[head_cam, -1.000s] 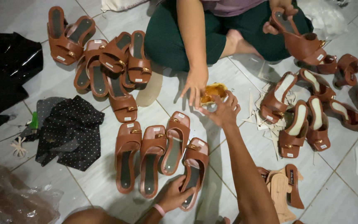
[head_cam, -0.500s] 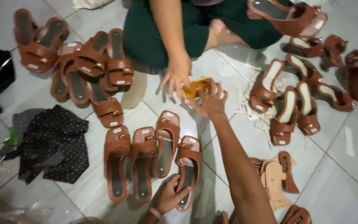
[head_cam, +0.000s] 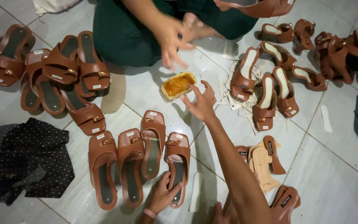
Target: The person sits on the floor and applies a yellow adhesive from a small container onto the insoles of brown slide sandals using their fingers. They spread the glue across the surface of several sandals and then use a white foam pad to wipe or press the treated areas.
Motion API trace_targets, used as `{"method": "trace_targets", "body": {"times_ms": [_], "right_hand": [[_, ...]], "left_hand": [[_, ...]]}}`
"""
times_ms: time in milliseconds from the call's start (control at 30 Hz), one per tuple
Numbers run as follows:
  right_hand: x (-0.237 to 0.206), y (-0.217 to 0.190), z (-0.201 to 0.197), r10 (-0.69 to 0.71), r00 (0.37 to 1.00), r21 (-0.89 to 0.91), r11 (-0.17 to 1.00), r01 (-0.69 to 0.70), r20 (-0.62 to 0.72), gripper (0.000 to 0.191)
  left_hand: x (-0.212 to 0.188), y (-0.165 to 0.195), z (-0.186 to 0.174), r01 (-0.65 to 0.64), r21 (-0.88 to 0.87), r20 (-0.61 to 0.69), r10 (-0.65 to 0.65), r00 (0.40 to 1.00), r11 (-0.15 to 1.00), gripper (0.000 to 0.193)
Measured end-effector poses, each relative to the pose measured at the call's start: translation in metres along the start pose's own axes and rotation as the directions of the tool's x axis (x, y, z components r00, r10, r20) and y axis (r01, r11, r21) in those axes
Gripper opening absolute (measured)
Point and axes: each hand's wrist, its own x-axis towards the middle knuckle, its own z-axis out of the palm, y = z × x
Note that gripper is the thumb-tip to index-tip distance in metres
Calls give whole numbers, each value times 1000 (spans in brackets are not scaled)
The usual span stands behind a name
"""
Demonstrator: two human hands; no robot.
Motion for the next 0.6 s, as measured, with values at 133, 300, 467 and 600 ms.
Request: {"method": "trace_targets", "body": {"times_ms": [133,300,467,600], "right_hand": [[-10,9,-5,-2,999,-13,1000,1,-35,58],[-10,26,-20,14,993,-125,992,1,116,60],[21,31,-62,41,997,326,943,-62,69,66],[31,13,-131,106,973,513,835,-199,204,88]], "left_hand": [[-2,5,-1,3,83,-22,-1,1000,997,45],[-3,28,-5,9,42,10,-9,1000,999,39],[-10,49,-8,3,190,-17,0,1000,982,42],[-13,44,-6,36,292,21,-44,999,956,42]]}}
